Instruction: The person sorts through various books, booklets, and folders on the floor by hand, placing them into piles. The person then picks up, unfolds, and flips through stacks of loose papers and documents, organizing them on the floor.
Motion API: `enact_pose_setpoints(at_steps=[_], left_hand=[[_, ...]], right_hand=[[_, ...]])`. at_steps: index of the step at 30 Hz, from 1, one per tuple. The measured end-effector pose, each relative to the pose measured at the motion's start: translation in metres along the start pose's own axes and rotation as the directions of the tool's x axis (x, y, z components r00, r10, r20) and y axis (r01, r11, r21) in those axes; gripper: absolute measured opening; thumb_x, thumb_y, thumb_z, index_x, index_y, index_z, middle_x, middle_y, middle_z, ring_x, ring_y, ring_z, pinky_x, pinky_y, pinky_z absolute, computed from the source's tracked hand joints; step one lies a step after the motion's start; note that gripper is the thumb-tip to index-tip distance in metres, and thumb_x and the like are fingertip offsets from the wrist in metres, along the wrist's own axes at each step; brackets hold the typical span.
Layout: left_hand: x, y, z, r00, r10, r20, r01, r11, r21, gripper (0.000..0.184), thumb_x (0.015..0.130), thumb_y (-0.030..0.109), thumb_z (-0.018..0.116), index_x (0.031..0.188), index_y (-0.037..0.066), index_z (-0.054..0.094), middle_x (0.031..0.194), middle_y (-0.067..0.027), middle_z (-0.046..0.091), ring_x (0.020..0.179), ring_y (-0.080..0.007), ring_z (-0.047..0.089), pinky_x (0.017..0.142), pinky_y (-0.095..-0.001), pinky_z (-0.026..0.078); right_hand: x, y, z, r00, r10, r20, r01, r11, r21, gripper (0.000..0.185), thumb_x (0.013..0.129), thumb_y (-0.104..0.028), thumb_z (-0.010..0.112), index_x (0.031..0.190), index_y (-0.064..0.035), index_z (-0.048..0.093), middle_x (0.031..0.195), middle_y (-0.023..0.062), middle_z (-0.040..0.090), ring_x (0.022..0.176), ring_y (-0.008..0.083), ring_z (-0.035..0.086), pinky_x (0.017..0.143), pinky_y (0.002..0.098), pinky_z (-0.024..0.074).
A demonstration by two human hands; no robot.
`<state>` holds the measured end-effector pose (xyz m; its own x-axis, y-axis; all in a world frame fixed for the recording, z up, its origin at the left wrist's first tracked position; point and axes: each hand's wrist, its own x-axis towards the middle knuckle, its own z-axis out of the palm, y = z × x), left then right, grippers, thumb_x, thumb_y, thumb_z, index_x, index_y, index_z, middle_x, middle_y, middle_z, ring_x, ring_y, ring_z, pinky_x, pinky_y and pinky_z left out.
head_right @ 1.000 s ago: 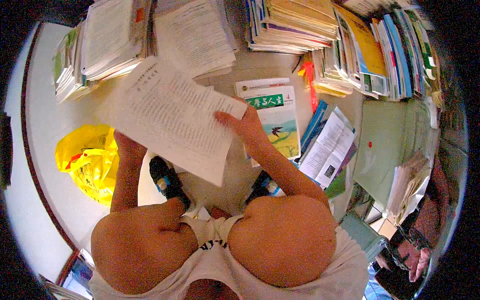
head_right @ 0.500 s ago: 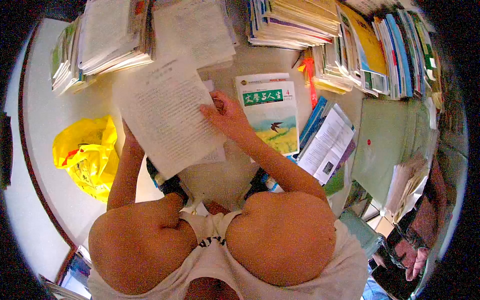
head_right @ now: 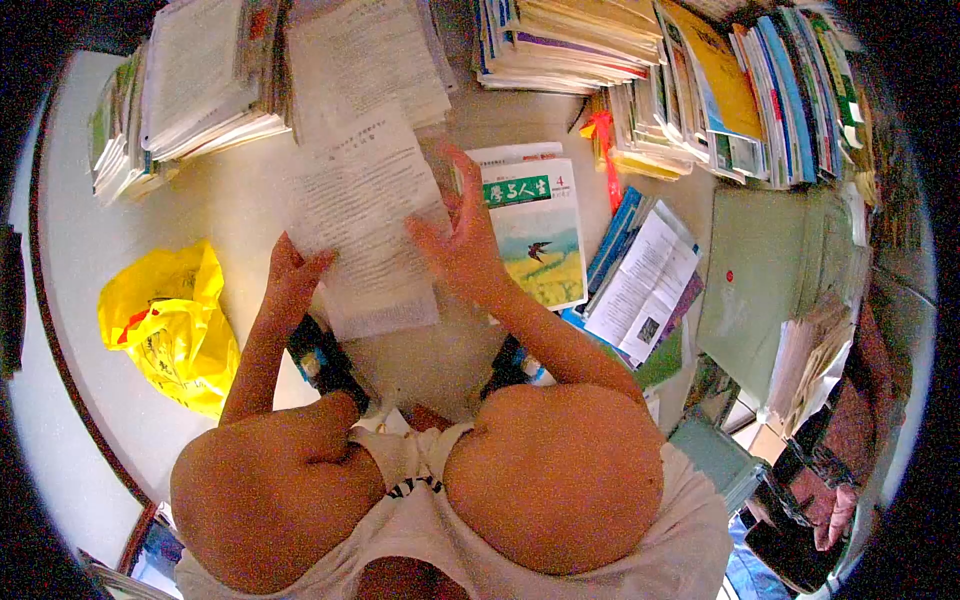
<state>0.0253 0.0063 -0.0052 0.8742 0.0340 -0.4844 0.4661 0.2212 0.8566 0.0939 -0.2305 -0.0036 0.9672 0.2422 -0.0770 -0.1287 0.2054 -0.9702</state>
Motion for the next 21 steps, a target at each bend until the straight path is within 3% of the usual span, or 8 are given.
enact_pose_setpoints(at_steps=[2,10,13,14,15,16,18,21], left_hand=[[-0.001,0.01,0.003,1.0,0.009,0.024,-0.008,0.999,-0.037,0.046,0.089,0.001,0.065,0.131,-0.002,0.046,0.128,-0.014,0.06,0.115,-0.0218,0.059,0.1,-0.0346,0.047],[0.007,0.012,0.001,0.999,-0.038,0.002,0.037,0.993,0.111,0.037,0.091,0.008,0.065,0.124,-0.004,0.053,0.123,-0.013,0.064,0.11,-0.0205,0.062,0.098,-0.0338,0.047],[0.012,0.007,0.012,0.986,-0.13,-0.104,0.136,0.989,0.049,0.033,0.092,0.01,0.063,0.122,-0.001,0.055,0.125,-0.0143,0.062,0.116,-0.021,0.058,0.1,-0.0357,0.046],[0.017,-0.001,0.011,0.985,-0.131,-0.11,0.138,0.989,0.053,0.033,0.092,0.01,0.063,0.122,-0.001,0.055,0.125,-0.0143,0.062,0.116,-0.021,0.058,0.1,-0.0357,0.046],[0.026,-0.013,0.007,0.999,-0.008,0.035,0.008,1.0,0.008,0.028,0.092,0.012,0.063,0.117,0.003,0.057,0.128,-0.0158,0.06,0.119,-0.0216,0.057,0.101,-0.037,0.045],[0.032,-0.02,0.005,0.978,0.122,0.17,-0.114,0.992,-0.052,0.022,0.092,0.014,0.064,0.113,0.006,0.058,0.132,-0.0173,0.057,0.121,-0.0222,0.055,0.102,-0.0383,0.044],[0.035,-0.029,0.0,0.976,0.109,0.186,-0.022,0.909,-0.415,0.012,0.093,0.018,0.063,0.098,0.009,0.058,0.137,-0.0212,0.051,0.125,-0.0281,0.053,0.101,-0.0421,0.048],[0.044,-0.022,-0.006,0.938,0.235,0.256,-0.056,0.83,-0.555,0.014,0.092,0.02,0.064,0.094,0.008,0.057,0.139,-0.0223,0.049,0.127,-0.0313,0.051,0.101,-0.0437,0.049]], right_hand=[[0.006,-0.001,-0.008,0.998,0.046,0.041,-0.046,0.999,-0.006,0.078,0.085,-0.002,0.069,0.149,-0.0102,0.024,0.122,0.0145,0.062,0.111,0.0246,0.062,0.091,0.036,0.0534],[0.012,-0.024,-0.014,0.979,0.196,0.058,-0.198,0.979,0.038,0.076,0.086,-0.001,0.067,0.149,-0.0168,0.029,0.127,0.016,0.061,0.106,0.0224,0.065,0.085,0.0322,0.056],[0.003,-0.036,-0.005,0.999,0.052,0.012,-0.045,0.943,-0.33,0.067,0.084,-0.007,0.07,0.144,-0.0159,0.041,0.122,0.0111,0.065,0.101,0.0251,0.068,0.078,0.0341,0.0575],[0.0,-0.039,-0.008,0.93,-0.184,0.319,0.343,0.748,-0.568,0.061,0.082,-0.011,0.071,0.139,-0.0162,0.048,0.121,0.0081,0.066,0.101,0.026,0.068,0.076,0.0351,0.0573],[-0.003,-0.041,-0.007,0.717,-0.277,0.64,0.691,0.399,-0.602,0.056,0.08,-0.016,0.072,0.133,-0.0164,0.055,0.12,0.0052,0.067,0.1,0.027,0.068,0.073,0.0361,0.057],[-0.007,-0.047,0.001,0.713,-0.28,0.643,0.695,0.41,-0.591,0.056,0.08,-0.016,0.072,0.133,-0.0164,0.055,0.12,0.0052,0.067,0.1,0.027,0.068,0.073,0.0361,0.057],[-0.015,-0.06,0.019,0.524,-0.436,0.732,0.851,0.302,-0.429,0.024,0.076,-0.01,0.07,0.099,-0.0085,0.065,0.111,0.0126,0.07,0.095,0.0302,0.07,0.074,0.0317,0.0559],[-0.023,-0.052,0.027,0.473,-0.488,0.733,0.88,0.293,-0.373,0.022,0.072,-0.008,0.069,0.092,-0.0077,0.061,0.113,0.0126,0.07,0.1,0.0255,0.069,0.071,0.0305,0.0556]])
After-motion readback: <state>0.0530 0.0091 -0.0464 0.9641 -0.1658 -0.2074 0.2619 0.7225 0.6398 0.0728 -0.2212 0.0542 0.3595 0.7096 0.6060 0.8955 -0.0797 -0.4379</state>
